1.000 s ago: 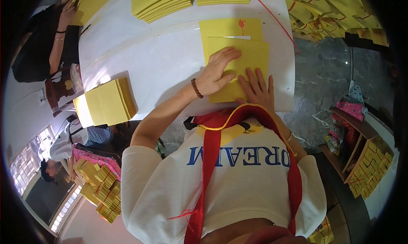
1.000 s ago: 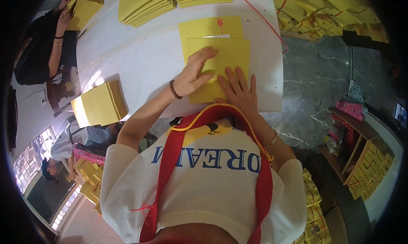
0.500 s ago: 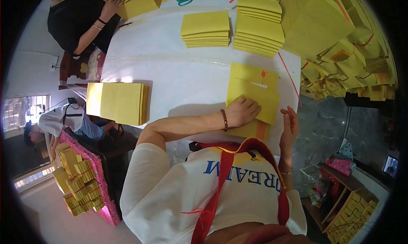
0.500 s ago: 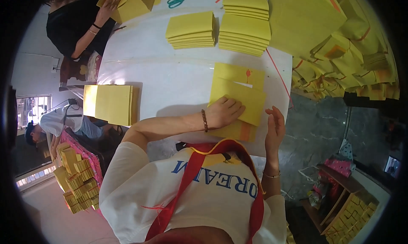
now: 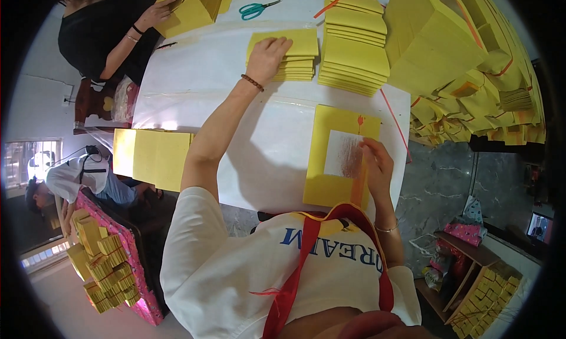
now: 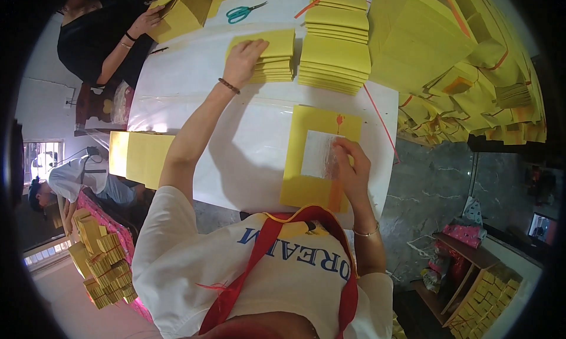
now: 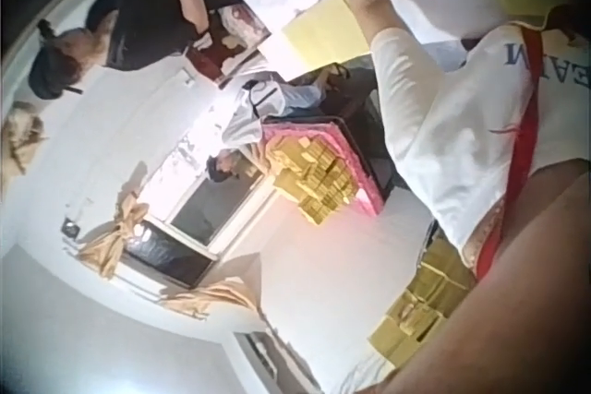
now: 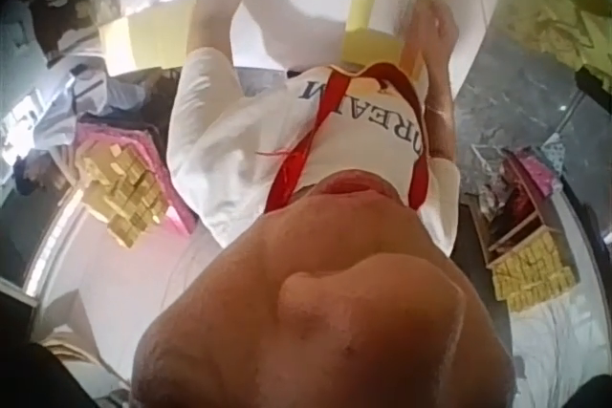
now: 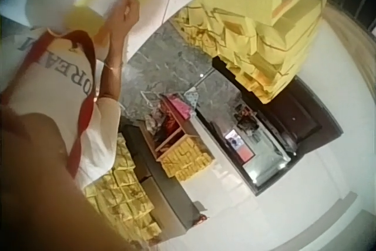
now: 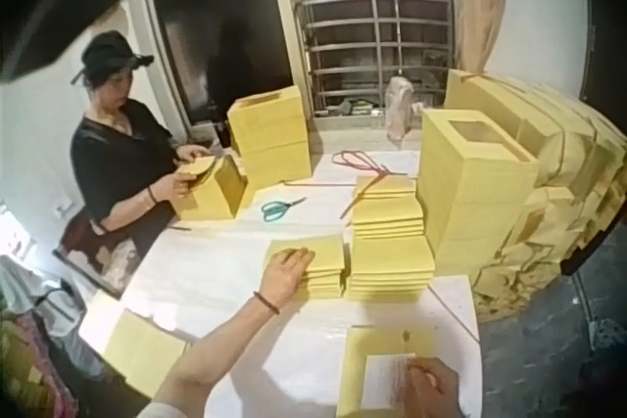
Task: Stack and organize yellow joss paper sheets at a production table.
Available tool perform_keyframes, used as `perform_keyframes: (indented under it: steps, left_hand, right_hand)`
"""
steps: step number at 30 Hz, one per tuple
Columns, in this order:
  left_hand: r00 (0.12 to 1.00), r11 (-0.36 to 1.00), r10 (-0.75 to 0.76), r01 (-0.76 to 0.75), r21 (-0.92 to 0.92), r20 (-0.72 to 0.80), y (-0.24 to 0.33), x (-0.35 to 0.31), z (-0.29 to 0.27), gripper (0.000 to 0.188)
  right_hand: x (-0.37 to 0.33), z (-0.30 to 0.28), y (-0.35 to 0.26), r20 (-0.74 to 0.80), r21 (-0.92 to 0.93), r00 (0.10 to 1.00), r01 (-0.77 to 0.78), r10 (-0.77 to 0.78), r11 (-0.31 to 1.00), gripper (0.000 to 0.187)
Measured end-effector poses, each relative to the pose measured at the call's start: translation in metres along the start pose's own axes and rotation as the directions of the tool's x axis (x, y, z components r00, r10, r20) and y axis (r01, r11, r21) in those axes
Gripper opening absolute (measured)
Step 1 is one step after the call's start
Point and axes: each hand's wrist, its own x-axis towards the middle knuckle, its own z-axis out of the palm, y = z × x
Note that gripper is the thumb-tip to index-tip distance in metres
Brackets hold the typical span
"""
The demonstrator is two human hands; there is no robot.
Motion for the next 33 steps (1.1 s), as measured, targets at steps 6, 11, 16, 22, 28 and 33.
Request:
perform_keyframes:
  steps: [6,11,16,22,28,33]
  left_hand:
    - [0.999,1.0,-0.014,0.013,0.02,0.036,0.005,-0.006,0.012,0.039]
    - [0.994,0.999,-0.022,0.017,0.05,0.103,-0.004,-0.015,0.004,0.037]
    - [0.911,0.997,-0.068,0.072,0.005,0.407,0.002,-0.02,0.006,0.035]
    - [0.93,0.97,-0.032,0.117,-0.211,0.367,-0.038,-0.04,0.005,0.053]
    - [0.345,0.096,-0.819,0.87,-0.484,0.458,-0.024,-0.059,0.028,0.102]
    - [0.093,-0.207,-0.783,0.894,-0.398,0.615,-0.047,-0.049,0.031,0.089]
  right_hand:
    - [0.067,0.063,-0.019,0.3,0.062,0.954,-0.012,-0.007,0.998,0.04]
    - [0.113,0.119,-0.004,0.295,0.084,0.95,-0.129,0.099,0.988,0.052]
    - [0.134,0.144,0.016,0.2,-0.204,0.95,0.281,-0.241,0.938,0.058]
    - [0.146,0.161,0.006,0.272,-0.585,0.957,0.246,-0.099,0.773,0.059]
    - [0.139,0.16,0.011,0.264,-0.632,0.964,0.205,-0.041,0.747,0.063]
    - [0.141,0.164,0.017,0.272,-0.645,0.962,0.21,-0.036,0.735,0.066]
